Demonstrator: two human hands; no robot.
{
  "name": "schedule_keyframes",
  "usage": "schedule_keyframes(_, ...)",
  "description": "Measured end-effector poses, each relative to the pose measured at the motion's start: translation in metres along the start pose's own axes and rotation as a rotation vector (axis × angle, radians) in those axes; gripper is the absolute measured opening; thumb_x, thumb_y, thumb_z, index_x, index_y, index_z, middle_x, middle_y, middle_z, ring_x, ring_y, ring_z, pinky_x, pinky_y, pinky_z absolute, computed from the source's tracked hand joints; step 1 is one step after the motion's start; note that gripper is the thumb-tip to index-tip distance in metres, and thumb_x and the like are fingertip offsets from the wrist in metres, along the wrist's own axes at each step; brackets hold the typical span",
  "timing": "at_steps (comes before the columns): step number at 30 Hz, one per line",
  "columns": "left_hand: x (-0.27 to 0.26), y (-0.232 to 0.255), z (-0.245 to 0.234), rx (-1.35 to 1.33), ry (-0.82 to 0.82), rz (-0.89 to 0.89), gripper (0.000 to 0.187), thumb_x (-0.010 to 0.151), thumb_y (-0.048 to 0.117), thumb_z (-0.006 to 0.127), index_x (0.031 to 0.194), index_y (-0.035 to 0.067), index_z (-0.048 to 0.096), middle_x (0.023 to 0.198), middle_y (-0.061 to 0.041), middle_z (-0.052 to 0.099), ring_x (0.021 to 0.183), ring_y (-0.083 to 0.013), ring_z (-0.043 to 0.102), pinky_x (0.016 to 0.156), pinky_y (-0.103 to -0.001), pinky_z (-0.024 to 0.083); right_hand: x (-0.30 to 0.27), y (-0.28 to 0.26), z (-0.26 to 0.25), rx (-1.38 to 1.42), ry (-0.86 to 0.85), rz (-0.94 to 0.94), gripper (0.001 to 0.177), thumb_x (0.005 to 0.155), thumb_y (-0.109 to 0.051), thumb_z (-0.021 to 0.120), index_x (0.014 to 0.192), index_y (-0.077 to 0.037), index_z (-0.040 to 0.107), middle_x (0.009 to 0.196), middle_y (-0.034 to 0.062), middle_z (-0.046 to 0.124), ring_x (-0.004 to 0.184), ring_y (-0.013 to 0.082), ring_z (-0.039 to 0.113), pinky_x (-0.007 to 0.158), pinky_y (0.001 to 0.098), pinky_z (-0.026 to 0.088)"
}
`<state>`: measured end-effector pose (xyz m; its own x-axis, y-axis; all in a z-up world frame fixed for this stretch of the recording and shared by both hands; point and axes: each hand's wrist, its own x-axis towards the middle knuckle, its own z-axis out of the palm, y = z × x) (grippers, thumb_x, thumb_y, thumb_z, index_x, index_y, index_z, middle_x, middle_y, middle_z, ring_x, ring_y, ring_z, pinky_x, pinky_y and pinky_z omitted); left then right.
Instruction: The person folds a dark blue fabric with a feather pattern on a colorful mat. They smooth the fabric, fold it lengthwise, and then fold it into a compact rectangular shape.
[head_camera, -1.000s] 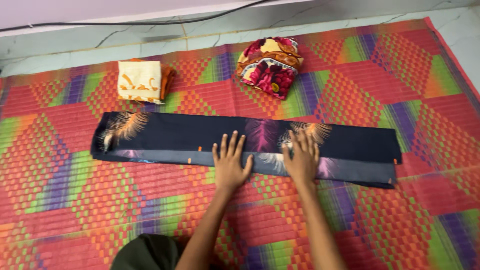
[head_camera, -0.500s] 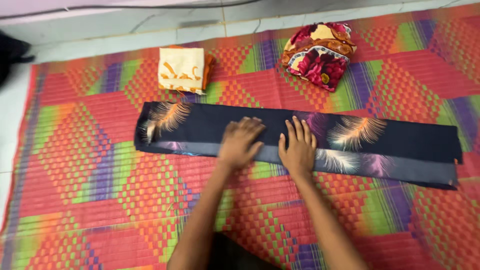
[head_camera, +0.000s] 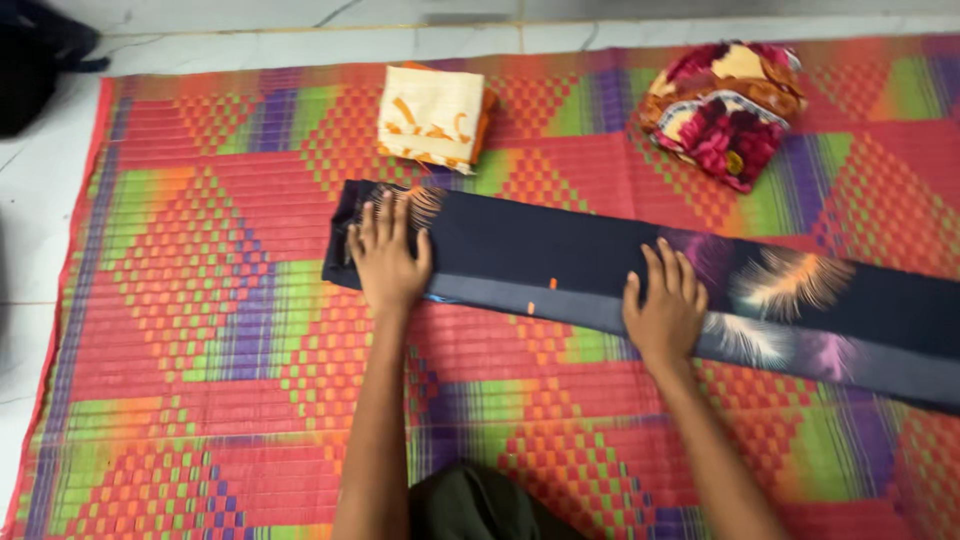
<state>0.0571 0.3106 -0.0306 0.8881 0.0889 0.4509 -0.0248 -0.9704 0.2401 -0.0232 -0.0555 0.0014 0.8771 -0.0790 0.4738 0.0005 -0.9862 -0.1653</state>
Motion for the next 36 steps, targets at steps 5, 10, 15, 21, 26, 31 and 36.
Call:
schedule_keyframes(5, -0.003, 0.003, -0.008, -0.070, 0.010, -0.042, 0.060, 0.096, 0.040, 0.058, 0.150, 0.016, 0.052, 0.159, -0.006, 0.048, 0.150, -0.0316, 0.038, 0.123, -0.056, 0.024, 0.015, -0.089, 0.003, 0.198, -0.013, -0.101, 0.068, 0.091, -0.032, 0.069, 0.150, -0.006, 0.049, 0.153, 0.0171, 0.048, 0.142, 0.0371, 0.044, 0.107, 0.0572, 0.036)
schedule_keyframes(10, 0.002, 0.003, -0.011, -0.110, 0.040, -0.069, 0.058, 0.095, 0.035, 0.057, 0.150, 0.016, 0.055, 0.158, -0.005, 0.050, 0.149, -0.0292, 0.040, 0.123, -0.054, 0.024, 0.037, -0.214, 0.065, 0.197, -0.196, -0.364, 0.051, 0.097, -0.033, 0.061, 0.145, -0.021, 0.052, 0.159, 0.0088, 0.047, 0.147, 0.0313, 0.041, 0.117, 0.0492, 0.034)
schedule_keyframes(15, 0.003, 0.001, -0.010, -0.146, 0.056, -0.115, 0.054, 0.094, 0.034, 0.058, 0.145, 0.017, 0.057, 0.156, -0.003, 0.051, 0.149, -0.0282, 0.041, 0.124, -0.053, 0.023, 0.029, -0.208, 0.075, 0.153, -0.195, -0.361, 0.053, 0.101, -0.039, 0.053, 0.151, -0.021, 0.051, 0.160, 0.0082, 0.044, 0.147, 0.0333, 0.040, 0.118, 0.0515, 0.031)
schedule_keyframes(21, 0.002, -0.002, -0.006, -0.157, 0.026, -0.106, 0.054, 0.096, 0.032, 0.057, 0.147, 0.014, 0.058, 0.157, -0.005, 0.050, 0.149, -0.0297, 0.040, 0.124, -0.054, 0.023, 0.014, -0.084, 0.026, 0.006, -0.222, -0.230, 0.055, 0.103, -0.040, 0.052, 0.153, -0.017, 0.050, 0.160, 0.0101, 0.046, 0.148, 0.0353, 0.040, 0.119, 0.0524, 0.031)
schedule_keyframes(26, -0.005, -0.005, 0.009, -0.087, 0.026, -0.038, 0.057, 0.099, 0.032, 0.055, 0.150, 0.007, 0.054, 0.161, -0.010, 0.046, 0.153, -0.0341, 0.033, 0.124, -0.057, 0.020, 0.002, -0.039, 0.015, -0.062, -0.129, -0.158, 0.054, 0.102, -0.036, 0.053, 0.152, -0.017, 0.053, 0.159, 0.0103, 0.048, 0.147, 0.0337, 0.041, 0.118, 0.0517, 0.032)
schedule_keyframes(31, -0.010, 0.043, 0.030, 0.117, -0.038, -0.039, 0.068, 0.094, 0.033, 0.054, 0.155, 0.002, 0.046, 0.164, -0.013, 0.039, 0.155, -0.0394, 0.023, 0.122, -0.059, 0.013, -0.004, -0.041, 0.017, -0.009, -0.145, -0.128, 0.053, 0.102, -0.036, 0.054, 0.151, -0.015, 0.053, 0.158, 0.0100, 0.048, 0.147, 0.0333, 0.041, 0.119, 0.0518, 0.031)
schedule_keyframes(36, -0.027, 0.171, 0.040, -0.257, -0.284, 0.214, 0.068, 0.093, 0.043, 0.053, 0.152, 0.011, 0.045, 0.163, -0.013, 0.035, 0.153, -0.0387, 0.024, 0.122, -0.062, 0.012, -0.006, -0.028, 0.026, 0.022, -0.119, -0.136, 0.052, 0.102, -0.033, 0.054, 0.150, -0.013, 0.053, 0.160, 0.0088, 0.047, 0.150, 0.0316, 0.040, 0.121, 0.0507, 0.030)
